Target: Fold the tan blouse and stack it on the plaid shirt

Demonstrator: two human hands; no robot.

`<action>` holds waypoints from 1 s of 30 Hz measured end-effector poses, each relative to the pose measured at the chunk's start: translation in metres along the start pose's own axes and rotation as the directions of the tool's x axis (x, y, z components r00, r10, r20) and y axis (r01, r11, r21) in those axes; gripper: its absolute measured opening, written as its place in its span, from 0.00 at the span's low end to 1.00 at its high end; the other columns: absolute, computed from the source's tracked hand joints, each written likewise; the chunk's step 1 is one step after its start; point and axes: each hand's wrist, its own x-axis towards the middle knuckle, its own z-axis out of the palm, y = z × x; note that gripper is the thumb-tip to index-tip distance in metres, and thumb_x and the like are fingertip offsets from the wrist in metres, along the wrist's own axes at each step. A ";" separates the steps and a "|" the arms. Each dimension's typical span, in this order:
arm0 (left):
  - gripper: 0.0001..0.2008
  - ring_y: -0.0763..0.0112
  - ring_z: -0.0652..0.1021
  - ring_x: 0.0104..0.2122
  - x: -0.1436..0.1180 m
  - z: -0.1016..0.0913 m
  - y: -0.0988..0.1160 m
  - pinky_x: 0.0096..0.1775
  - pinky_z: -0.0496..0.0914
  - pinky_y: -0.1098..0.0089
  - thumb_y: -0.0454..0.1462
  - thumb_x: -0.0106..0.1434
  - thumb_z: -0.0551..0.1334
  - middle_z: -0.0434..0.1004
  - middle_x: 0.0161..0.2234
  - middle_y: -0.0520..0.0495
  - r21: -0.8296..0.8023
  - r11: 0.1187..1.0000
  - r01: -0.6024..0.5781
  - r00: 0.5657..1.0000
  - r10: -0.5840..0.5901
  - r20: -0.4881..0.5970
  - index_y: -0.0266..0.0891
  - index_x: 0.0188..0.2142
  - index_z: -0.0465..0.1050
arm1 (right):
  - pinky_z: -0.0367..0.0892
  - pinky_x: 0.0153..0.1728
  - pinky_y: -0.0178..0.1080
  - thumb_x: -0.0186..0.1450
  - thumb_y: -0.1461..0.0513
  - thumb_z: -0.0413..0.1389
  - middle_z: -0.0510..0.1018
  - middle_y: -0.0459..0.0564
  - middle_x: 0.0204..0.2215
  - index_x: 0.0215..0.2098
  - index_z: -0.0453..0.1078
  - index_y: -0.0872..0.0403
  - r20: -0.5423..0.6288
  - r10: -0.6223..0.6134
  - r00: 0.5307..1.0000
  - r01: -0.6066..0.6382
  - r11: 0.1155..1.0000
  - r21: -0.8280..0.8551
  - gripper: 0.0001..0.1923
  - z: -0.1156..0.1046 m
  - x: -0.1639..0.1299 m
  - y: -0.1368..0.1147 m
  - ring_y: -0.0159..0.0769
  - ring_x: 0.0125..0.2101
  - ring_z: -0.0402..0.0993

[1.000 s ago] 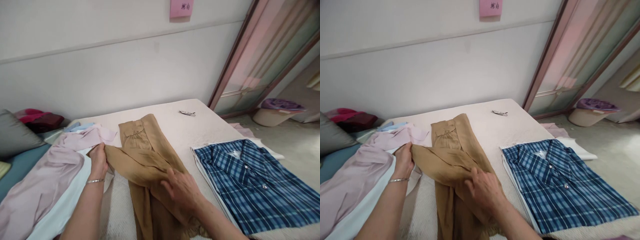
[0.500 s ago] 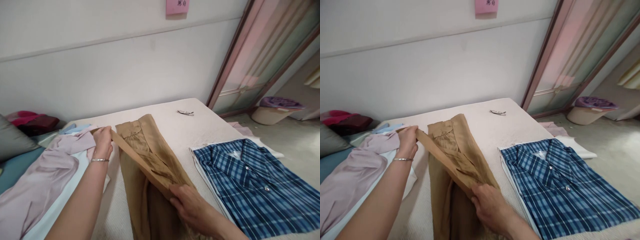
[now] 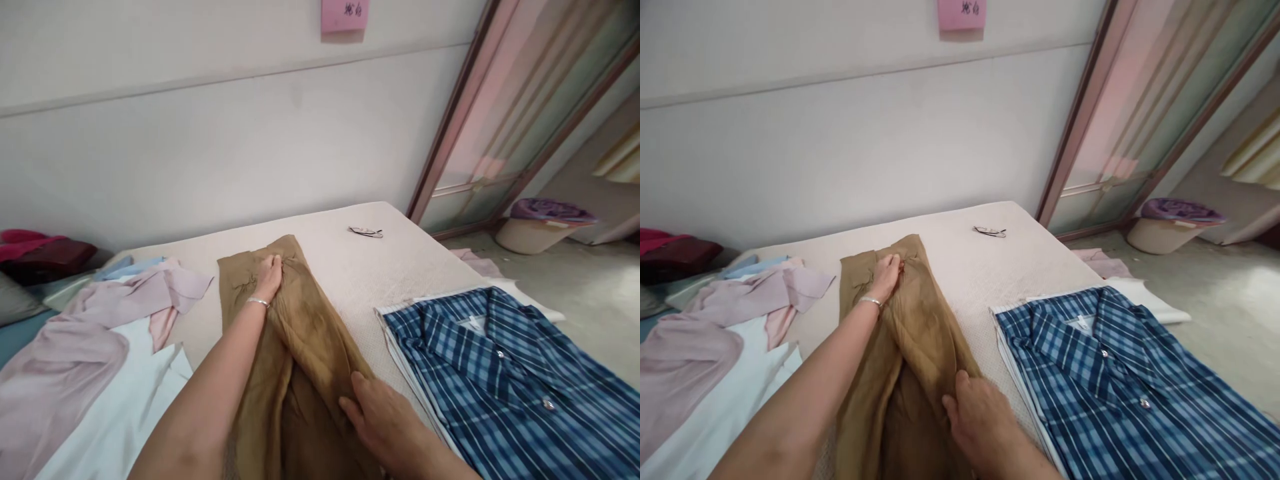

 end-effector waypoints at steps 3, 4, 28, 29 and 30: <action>0.21 0.54 0.79 0.47 -0.016 0.001 -0.004 0.51 0.69 0.55 0.44 0.73 0.47 0.81 0.43 0.33 0.108 0.991 -0.077 0.995 0.070 0.068 0.37 0.42 0.76 | 0.67 0.51 0.50 0.74 0.61 0.51 0.79 0.65 0.48 0.57 0.70 0.62 0.010 0.006 1.000 -0.006 1.000 -0.020 0.18 0.001 -0.003 -0.003 0.57 0.52 0.75; 0.21 0.53 0.78 0.51 -0.021 0.002 -0.006 0.55 0.67 0.55 0.45 0.73 0.48 0.80 0.49 0.32 0.126 0.986 -0.111 0.990 0.099 0.098 0.36 0.46 0.76 | 0.67 0.51 0.50 0.73 0.61 0.52 0.79 0.65 0.49 0.58 0.70 0.62 0.016 0.011 1.000 -0.010 1.000 -0.026 0.19 0.001 -0.005 -0.003 0.57 0.52 0.75; 0.37 0.47 0.54 0.72 -0.170 0.006 0.023 0.69 0.47 0.44 0.57 0.72 0.48 0.50 0.73 0.35 0.365 0.741 -0.563 0.795 0.365 0.484 0.37 0.72 0.56 | 0.61 0.33 0.32 0.71 0.64 0.53 0.81 0.50 0.33 0.36 0.73 0.55 0.017 -0.328 0.944 0.322 0.933 0.162 0.08 -0.037 -0.004 0.013 0.34 0.34 0.75; 0.37 0.47 0.54 0.72 -0.168 0.006 0.022 0.69 0.48 0.44 0.57 0.72 0.48 0.51 0.73 0.35 0.360 0.740 -0.568 0.792 0.373 0.483 0.37 0.72 0.56 | 0.62 0.33 0.33 0.70 0.64 0.53 0.81 0.51 0.32 0.35 0.74 0.56 0.147 -0.332 0.932 0.308 0.937 0.166 0.08 -0.035 -0.004 0.011 0.35 0.33 0.76; 0.37 0.47 0.54 0.72 -0.166 0.005 0.022 0.69 0.48 0.44 0.57 0.72 0.48 0.51 0.73 0.34 0.356 0.739 -0.572 0.791 0.381 0.479 0.37 0.72 0.56 | 0.64 0.33 0.33 0.69 0.65 0.53 0.81 0.52 0.30 0.34 0.74 0.57 0.266 -0.304 0.915 0.272 0.950 0.153 0.09 -0.035 -0.004 0.012 0.36 0.31 0.77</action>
